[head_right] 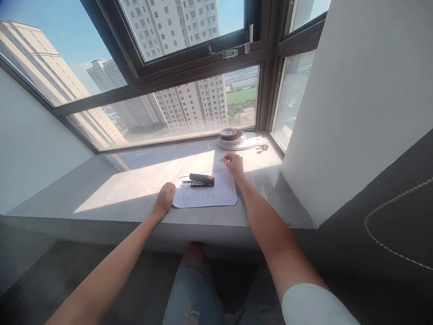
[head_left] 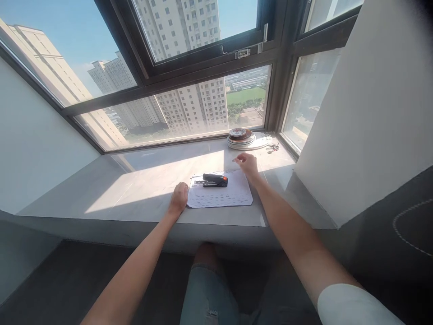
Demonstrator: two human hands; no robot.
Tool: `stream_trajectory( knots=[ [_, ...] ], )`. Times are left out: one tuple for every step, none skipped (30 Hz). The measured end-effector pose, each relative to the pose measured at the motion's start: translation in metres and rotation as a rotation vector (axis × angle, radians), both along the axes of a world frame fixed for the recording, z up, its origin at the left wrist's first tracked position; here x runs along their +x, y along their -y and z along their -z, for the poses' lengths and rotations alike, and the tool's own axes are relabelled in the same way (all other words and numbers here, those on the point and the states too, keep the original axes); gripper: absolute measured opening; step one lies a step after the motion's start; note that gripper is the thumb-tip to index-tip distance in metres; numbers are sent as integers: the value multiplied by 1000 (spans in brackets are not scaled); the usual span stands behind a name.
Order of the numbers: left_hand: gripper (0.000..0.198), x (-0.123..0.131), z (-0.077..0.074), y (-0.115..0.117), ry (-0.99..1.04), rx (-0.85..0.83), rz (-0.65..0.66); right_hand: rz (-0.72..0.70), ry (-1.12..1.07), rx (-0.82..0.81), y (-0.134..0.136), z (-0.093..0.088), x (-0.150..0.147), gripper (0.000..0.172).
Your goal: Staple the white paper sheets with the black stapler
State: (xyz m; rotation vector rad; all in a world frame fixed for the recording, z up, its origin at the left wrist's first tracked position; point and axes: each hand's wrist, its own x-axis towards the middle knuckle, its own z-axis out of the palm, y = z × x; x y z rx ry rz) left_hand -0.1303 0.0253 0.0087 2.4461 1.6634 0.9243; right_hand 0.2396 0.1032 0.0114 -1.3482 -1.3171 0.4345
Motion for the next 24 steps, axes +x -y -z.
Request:
stream_trajectory(
  knots=[
    [25,1,0,0,0,-25,5,-29,-4,12,2,-1,-5,22],
    [23,2,-1,0,-5,-54,9,-52,-5,20,4,-2,-10,24],
    [20,3,-2,1,-16,-86,8,-73,-2,26,7,-4,-14,26],
    [17,4,-2,2,-34,-119,-1,-92,2,34,10,-6,-19,28],
    [15,5,-3,3,-59,-149,-15,-104,2,44,13,-8,-23,29],
    [15,5,-4,4,-87,-173,-32,-102,-14,58,17,-12,-27,30],
    [16,6,-4,4,-112,-188,-45,-97,-50,74,19,-16,-32,30],
    [17,6,-5,5,-132,-199,-47,-93,-105,87,22,-23,-39,30],
    [18,6,-6,5,-147,-207,-41,-100,-167,90,23,-30,-49,30],
    [19,6,-6,5,-157,-210,-31,-124,-221,78,24,-37,-61,30],
    [20,7,-6,5,-163,-211,-23,-171,-250,53,23,-45,-76,30],
    [19,7,-7,4,-165,-209,-21,-233,-243,11,21,-53,-93,29],
    [19,7,-7,4,-166,-209,-21,-293,-193,-48,17,-59,-113,27],
    [18,7,-8,4,-166,-208,-22,-336,-129,-112,13,-65,-133,25],
    [18,7,-8,4,-163,-209,-22,-354,-60,-158,7,-69,-154,22],
    [17,7,-9,4,-160,-215,-22,-353,0,-207,1,-71,-174,20],
    [16,7,-9,5,-157,-224,-23,-344,61,-274,-6,-73,-192,17],
    [16,7,-10,6,-158,-234,-24,-330,138,-352,-13,-73,-208,14],
    [17,7,-11,6,-160,-245,-25,-318,185,-390,-19,-72,-222,13],
    [17,7,-11,7,-162,-254,-26,-307,231,-422,-25,-70,-233,14],
    [17,6,-11,7,-162,-260,-27,-301,270,-439,-29,-67,-242,15],
    [17,6,-11,7,-161,-262,-29,-299,301,-445,-33,-63,-250,17],
    [17,6,-11,7,-158,-261,-30,-301,332,-452,-35,-58,-256,19],
    [17,6,-10,7,-155,-258,-30,-305,360,-458,-36,-54,-260,20]
  ],
)
